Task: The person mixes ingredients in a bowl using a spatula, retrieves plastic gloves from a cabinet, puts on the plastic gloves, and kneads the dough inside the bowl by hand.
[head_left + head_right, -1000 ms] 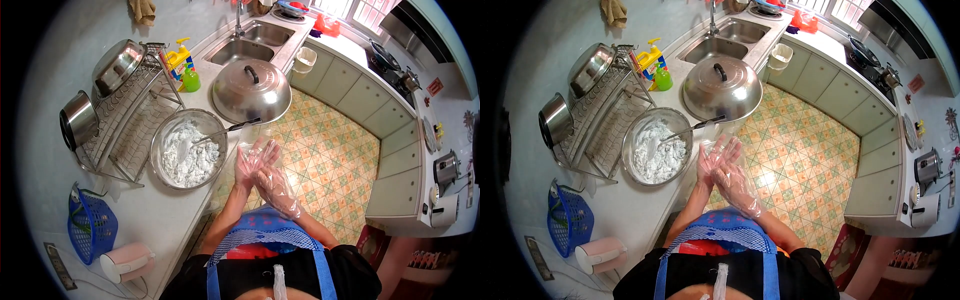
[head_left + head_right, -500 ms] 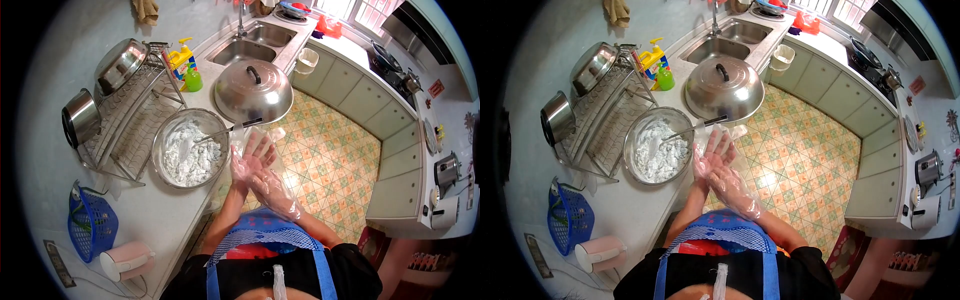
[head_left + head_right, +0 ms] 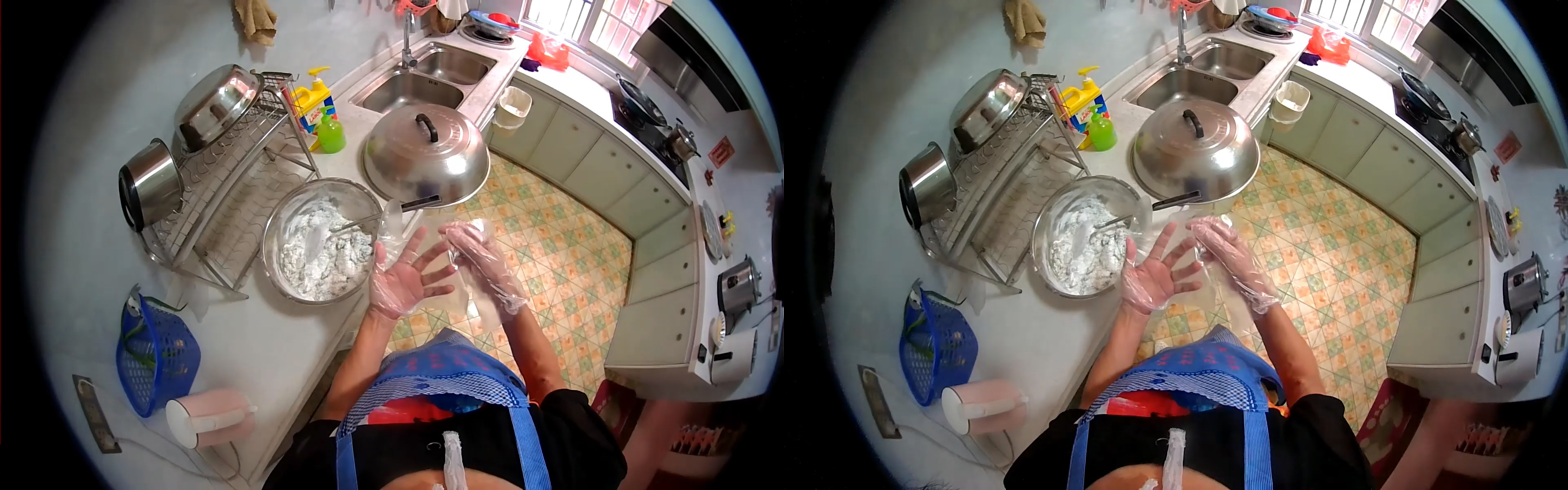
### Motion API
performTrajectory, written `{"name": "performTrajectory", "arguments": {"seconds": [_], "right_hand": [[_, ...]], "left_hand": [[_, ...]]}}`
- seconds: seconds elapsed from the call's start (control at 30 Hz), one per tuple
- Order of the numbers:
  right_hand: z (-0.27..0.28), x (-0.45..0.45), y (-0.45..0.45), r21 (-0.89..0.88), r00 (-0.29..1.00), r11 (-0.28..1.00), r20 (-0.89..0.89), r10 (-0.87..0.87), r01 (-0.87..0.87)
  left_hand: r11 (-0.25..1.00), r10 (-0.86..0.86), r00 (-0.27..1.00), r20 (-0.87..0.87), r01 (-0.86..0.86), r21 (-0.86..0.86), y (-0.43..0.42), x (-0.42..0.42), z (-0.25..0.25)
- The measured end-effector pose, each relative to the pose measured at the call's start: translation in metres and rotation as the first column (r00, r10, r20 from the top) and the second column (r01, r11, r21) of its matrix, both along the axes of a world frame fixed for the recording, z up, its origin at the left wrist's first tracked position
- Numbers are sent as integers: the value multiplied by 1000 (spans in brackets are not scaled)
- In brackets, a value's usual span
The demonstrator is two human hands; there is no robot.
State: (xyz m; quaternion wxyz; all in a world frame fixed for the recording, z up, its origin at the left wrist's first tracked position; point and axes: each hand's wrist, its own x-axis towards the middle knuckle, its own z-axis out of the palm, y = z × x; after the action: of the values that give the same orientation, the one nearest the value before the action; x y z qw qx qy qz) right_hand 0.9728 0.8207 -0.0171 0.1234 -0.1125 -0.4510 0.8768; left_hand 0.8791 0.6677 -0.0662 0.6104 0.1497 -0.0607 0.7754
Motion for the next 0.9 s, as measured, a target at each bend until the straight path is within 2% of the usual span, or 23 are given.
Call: {"name": "performTrajectory", "arguments": {"seconds": [0.03, 0.07, 0.13, 0.17, 0.23, 0.33, 0.4, 0.47, 0.5, 0.53, 0.6, 0.63, 0.67, 0.7, 0.73, 0.77, 0.8, 0.87, 0.9], "right_hand": [[18, -1, 4, 276, 996, 961, 92, -10, -16], [32, -4, 6, 529, 983, 847, 177, -47, -55], [40, -14, 10, 534, 986, 845, 150, -75, -17], [40, -19, 13, 522, 996, 852, 83, -27, -21], [43, -28, 14, 537, 1000, 844, -15, 26, -14], [51, -39, 19, 604, 999, 796, 7, 36, -33], [69, -38, 21, 556, 996, 826, 65, 69, -93], [73, -40, 24, 499, 997, 866, -37, 61, -34], [66, -40, 30, 494, 998, 867, 34, 51, -61], [59, -39, 33, 497, 998, 865, 33, 54, -63], [48, -31, 32, 284, 996, 956, 78, 53, -73], [45, -26, 33, 368, 994, 928, 112, 14, -55], [47, -21, 30, 372, 993, 926, 113, 21, -62], [54, -15, 23, 596, 985, 799, 70, -158, 86], [61, -10, 15, 772, 949, 599, -21, -313, 215], [66, -7, 3, 812, 908, 466, -174, -381, 351], [71, -1, -9, 813, 914, 471, -174, -366, 343], [76, 11, -34, 944, 952, 166, -257, -165, 284], [72, 12, -48, 961, 950, -1, -275, -145, 278]], "left_hand": [[1000, -4, 999, 38, 4, 14, -1, 3, 0], [1000, -1, 999, 37, 1, 11, -3, 6, 1], [999, 43, 996, 73, -42, -10, -4, 11, 5], [999, 47, 996, 70, -46, -8, -3, 11, 9], [997, 54, 998, -22, -53, 48, -3, 11, 15], [990, 57, 998, 23, -60, 131, -2, 11, 22], [988, 67, 998, 23, -69, 138, -5, 6, 26], [986, 81, 996, 23, -83, 148, -9, 1, 33], [987, 113, 994, 3, -112, 115, -11, 0, 38], [986, 145, 989, -16, -143, 83, -13, -2, 42], [986, 140, 988, -67, -133, 100, -15, -4, 47], [985, 147, 987, -64, -140, 96, -15, -4, 49], [984, 156, 986, -61, -150, 93, -15, -5, 50], [982, 167, 984, -59, -161, 95, -14, -5, 49], [983, 170, 984, -54, -166, 78, -10, -5, 50], [983, 175, 983, -49, -172, 62, -6, -7, 50], [980, 191, 980, -48, -188, 63, -1, -8, 49], [961, 266, 961, 74, -260, -91, 16, -14, 45], [968, 244, 952, 182, -228, -109, 22, -17, 42]]}}
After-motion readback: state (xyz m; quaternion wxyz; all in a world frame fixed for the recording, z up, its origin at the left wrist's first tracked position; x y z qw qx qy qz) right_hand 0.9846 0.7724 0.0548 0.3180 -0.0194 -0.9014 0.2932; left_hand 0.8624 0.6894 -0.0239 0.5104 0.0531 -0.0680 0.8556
